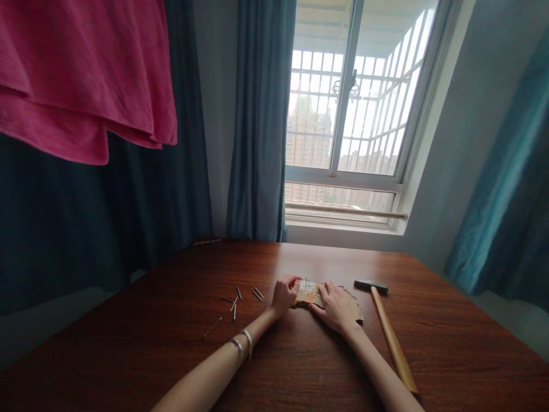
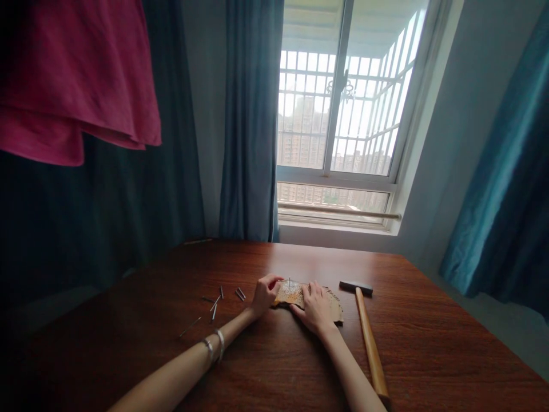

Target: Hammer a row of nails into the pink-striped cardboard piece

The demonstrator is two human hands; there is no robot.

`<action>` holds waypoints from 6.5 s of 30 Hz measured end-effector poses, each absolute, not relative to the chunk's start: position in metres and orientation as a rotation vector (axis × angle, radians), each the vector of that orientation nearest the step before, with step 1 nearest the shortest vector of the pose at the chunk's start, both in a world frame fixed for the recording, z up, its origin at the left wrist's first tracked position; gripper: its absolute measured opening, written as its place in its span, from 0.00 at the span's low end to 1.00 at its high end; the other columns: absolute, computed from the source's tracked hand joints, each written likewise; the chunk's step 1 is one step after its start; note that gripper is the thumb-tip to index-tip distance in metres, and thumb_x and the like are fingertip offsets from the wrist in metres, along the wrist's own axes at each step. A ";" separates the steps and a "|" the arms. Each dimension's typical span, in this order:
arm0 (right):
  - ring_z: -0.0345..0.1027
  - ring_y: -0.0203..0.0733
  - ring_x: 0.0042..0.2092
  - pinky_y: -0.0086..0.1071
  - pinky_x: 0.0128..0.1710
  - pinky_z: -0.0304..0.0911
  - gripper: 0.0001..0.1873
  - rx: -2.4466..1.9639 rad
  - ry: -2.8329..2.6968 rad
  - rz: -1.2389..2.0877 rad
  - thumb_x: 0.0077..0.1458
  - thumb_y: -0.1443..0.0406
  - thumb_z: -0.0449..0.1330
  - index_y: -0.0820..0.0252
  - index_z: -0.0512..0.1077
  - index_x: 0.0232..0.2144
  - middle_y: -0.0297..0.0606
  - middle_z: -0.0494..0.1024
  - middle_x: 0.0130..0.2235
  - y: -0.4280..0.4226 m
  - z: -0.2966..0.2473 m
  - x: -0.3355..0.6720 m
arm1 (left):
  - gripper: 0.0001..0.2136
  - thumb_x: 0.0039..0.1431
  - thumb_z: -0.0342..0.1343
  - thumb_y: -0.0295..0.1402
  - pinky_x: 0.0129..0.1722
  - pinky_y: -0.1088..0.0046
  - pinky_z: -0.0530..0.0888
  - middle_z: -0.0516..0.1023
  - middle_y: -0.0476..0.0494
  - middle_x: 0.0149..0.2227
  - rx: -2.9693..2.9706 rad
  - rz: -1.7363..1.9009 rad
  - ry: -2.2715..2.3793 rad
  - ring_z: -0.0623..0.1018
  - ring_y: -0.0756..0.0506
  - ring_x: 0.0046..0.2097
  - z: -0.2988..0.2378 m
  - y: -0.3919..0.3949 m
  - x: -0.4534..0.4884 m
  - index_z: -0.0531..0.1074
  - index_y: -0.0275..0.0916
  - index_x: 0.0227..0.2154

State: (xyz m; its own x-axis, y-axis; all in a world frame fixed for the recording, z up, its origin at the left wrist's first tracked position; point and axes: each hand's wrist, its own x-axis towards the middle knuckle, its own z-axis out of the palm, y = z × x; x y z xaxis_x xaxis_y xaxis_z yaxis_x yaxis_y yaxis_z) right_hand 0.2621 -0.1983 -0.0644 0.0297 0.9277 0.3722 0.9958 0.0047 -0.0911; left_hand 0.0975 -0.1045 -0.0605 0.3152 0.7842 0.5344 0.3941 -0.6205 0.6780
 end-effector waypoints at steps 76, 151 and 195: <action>0.63 0.30 0.24 0.21 0.18 0.54 0.17 -1.042 -0.790 1.292 0.40 0.57 0.65 0.63 0.73 0.30 0.33 0.71 0.25 -0.186 -0.056 0.240 | 0.11 0.58 0.48 0.31 0.39 0.71 0.71 0.72 0.40 0.40 3.086 0.949 0.085 0.72 0.46 0.41 -0.030 -0.107 0.064 0.68 0.38 0.42; 0.68 0.39 0.33 0.29 0.35 0.61 0.12 -1.511 -1.561 0.207 0.51 0.66 0.53 0.58 0.77 0.30 0.40 0.75 0.33 -0.135 -0.066 0.274 | 0.08 0.50 0.55 0.34 0.33 0.77 0.69 0.77 0.48 0.29 2.259 0.917 0.905 0.73 0.50 0.31 -0.079 -0.049 0.129 0.76 0.37 0.29; 0.57 0.32 0.17 0.28 0.15 0.52 0.19 -1.591 -0.814 0.505 0.45 0.54 0.56 0.63 0.68 0.34 0.31 0.66 0.21 -0.262 -0.041 0.351 | 0.08 0.50 0.52 0.31 0.31 0.80 0.68 0.76 0.48 0.27 2.226 0.925 0.813 0.73 0.52 0.30 -0.081 -0.051 0.127 0.75 0.35 0.30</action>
